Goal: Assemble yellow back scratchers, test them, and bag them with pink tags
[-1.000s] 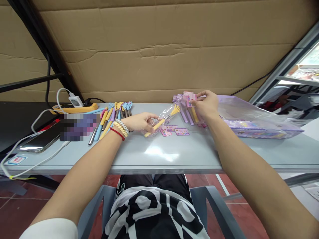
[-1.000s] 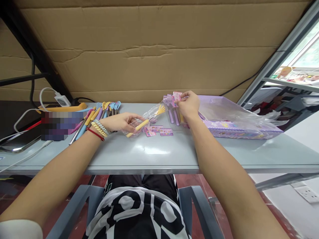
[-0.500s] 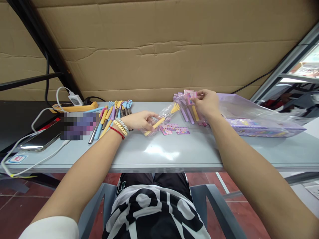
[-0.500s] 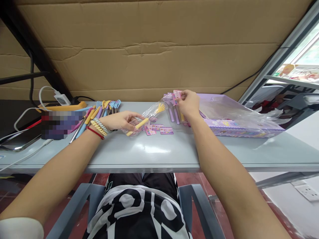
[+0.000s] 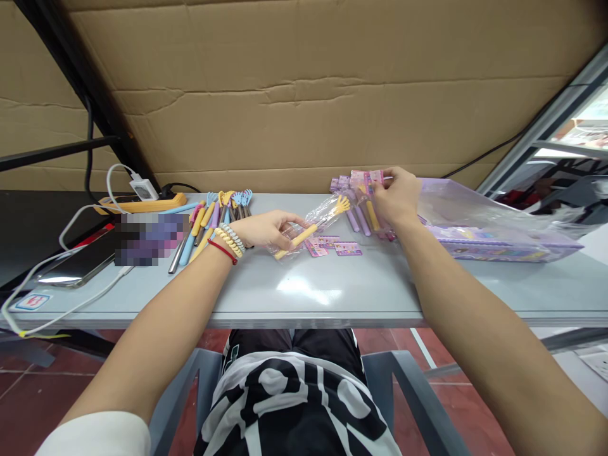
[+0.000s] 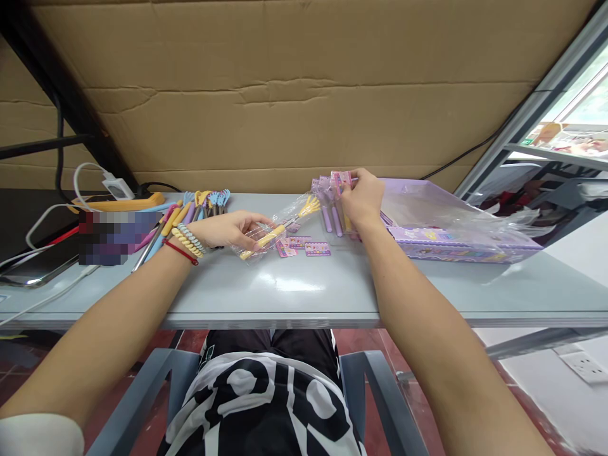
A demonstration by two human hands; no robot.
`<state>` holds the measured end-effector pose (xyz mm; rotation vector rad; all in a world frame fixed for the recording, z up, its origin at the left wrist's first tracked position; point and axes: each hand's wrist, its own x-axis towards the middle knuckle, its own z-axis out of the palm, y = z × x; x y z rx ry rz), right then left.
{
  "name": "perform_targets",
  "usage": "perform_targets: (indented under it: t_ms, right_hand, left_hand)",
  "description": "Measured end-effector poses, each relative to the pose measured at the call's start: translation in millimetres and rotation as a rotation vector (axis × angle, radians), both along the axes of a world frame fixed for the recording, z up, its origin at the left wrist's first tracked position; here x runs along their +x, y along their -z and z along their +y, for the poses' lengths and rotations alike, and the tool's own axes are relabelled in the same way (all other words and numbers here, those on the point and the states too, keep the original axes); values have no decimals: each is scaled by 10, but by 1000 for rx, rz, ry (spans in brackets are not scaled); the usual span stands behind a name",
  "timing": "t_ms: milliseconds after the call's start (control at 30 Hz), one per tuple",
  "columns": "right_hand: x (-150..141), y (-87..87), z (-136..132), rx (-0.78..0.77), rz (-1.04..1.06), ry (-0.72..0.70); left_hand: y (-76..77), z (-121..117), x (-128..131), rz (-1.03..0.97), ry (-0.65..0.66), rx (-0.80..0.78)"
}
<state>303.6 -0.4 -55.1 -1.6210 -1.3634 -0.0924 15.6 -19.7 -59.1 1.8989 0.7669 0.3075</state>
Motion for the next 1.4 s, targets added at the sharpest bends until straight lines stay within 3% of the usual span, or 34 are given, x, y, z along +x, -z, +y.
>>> perform_targets:
  t_ms: [267,667,967,1400]
  right_hand:
    - [36,-55,-4,5,168,3]
    - [64,-86,-33,-21,338,-112]
    - [-50,-48,-94,-74,414,-447]
    - [61,-15,0,-114,450,-465]
  left_hand:
    - [-67,-38,-20,-52,6,-130]
    - [-24,14,-49,-15,39,-113]
    - [-45,-9,-42,-47,-1,-141]
    - [-28,16,-68,-57,-11,-196]
